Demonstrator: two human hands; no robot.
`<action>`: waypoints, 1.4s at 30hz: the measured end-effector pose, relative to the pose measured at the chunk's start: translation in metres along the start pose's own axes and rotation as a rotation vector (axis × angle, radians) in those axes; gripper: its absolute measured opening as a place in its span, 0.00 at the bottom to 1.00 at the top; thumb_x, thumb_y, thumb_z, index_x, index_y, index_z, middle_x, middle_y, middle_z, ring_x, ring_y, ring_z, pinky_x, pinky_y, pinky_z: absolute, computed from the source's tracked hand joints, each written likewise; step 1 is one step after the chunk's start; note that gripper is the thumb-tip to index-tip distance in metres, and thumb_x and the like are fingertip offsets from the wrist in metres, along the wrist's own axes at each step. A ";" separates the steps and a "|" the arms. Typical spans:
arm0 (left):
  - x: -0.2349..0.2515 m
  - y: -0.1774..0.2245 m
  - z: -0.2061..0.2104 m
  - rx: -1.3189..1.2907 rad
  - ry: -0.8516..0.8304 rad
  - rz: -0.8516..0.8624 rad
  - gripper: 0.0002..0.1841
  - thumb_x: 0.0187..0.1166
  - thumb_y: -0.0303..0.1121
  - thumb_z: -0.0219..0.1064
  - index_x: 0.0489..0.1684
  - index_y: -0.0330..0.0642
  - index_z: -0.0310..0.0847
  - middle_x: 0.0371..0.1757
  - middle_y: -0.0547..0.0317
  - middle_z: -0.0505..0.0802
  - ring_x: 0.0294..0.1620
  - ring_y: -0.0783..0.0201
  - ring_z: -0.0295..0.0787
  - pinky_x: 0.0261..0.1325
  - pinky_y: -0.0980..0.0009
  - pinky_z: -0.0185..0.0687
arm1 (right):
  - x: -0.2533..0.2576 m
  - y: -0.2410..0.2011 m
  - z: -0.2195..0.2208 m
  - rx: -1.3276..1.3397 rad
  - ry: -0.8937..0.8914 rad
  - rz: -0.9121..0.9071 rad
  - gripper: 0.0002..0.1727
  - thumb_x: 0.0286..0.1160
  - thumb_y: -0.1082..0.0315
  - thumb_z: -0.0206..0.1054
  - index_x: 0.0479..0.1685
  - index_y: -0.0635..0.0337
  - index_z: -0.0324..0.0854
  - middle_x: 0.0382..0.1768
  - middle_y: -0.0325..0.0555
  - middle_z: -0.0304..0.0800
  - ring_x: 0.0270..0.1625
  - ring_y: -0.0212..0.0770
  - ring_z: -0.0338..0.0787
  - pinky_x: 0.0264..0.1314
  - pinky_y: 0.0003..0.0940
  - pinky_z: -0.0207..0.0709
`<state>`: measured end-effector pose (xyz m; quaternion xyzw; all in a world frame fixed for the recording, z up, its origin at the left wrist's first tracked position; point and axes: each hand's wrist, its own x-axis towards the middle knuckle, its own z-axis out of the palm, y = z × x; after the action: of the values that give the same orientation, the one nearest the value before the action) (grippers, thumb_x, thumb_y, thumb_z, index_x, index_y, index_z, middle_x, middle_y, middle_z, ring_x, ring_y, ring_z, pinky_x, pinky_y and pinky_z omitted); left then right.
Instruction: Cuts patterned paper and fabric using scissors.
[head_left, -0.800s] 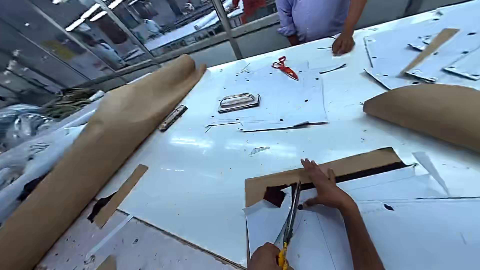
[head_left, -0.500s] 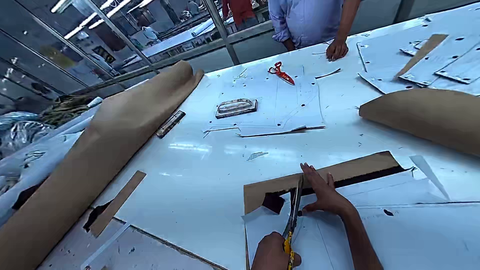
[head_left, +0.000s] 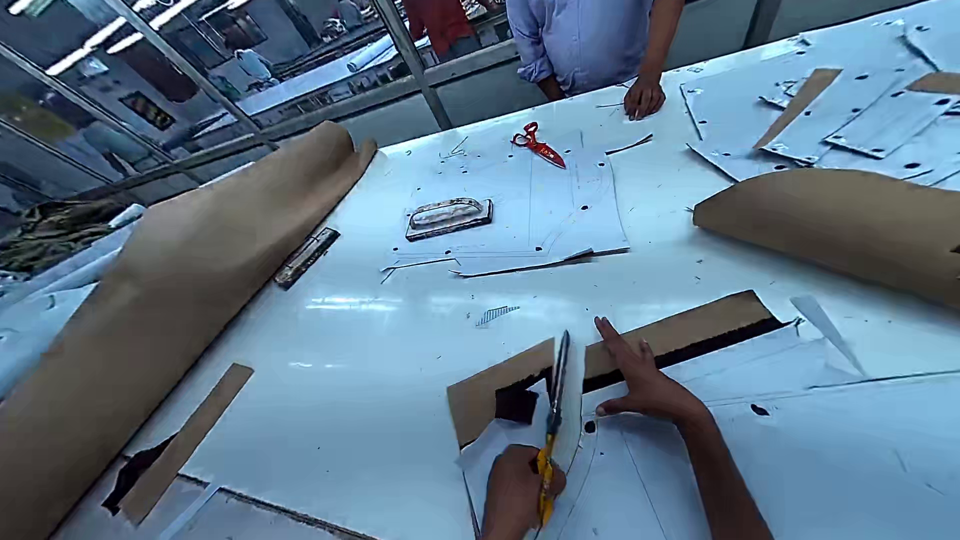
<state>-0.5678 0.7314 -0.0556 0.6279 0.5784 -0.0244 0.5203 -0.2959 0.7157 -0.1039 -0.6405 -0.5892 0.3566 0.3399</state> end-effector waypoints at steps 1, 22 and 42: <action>0.000 -0.006 -0.009 -0.071 0.037 -0.002 0.10 0.73 0.32 0.76 0.40 0.33 0.90 0.33 0.52 0.96 0.30 0.58 0.93 0.40 0.57 0.92 | -0.001 0.000 -0.001 0.001 -0.004 0.006 0.78 0.42 0.55 0.93 0.98 0.49 0.35 0.98 0.42 0.35 0.98 0.48 0.37 0.88 0.79 0.17; -0.100 -0.113 -0.025 -0.053 0.264 0.306 0.11 0.71 0.38 0.76 0.42 0.41 0.95 0.31 0.62 0.96 0.29 0.72 0.91 0.37 0.70 0.89 | -0.201 -0.084 0.005 -0.152 0.725 0.244 0.34 0.76 0.59 0.72 0.80 0.64 0.71 0.76 0.57 0.79 0.75 0.52 0.82 0.79 0.53 0.75; -0.103 -0.154 -0.110 0.110 0.307 0.408 0.10 0.77 0.33 0.77 0.38 0.32 0.91 0.33 0.43 0.94 0.36 0.47 0.91 0.50 0.40 0.83 | -0.429 -0.138 0.174 0.121 1.149 1.303 0.46 0.69 0.49 0.80 0.74 0.80 0.70 0.70 0.82 0.74 0.70 0.74 0.78 0.70 0.69 0.71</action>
<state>-0.7808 0.7016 -0.0361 0.7553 0.5096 0.1451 0.3857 -0.5381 0.3013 -0.0517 -0.9117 0.1771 0.1322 0.3463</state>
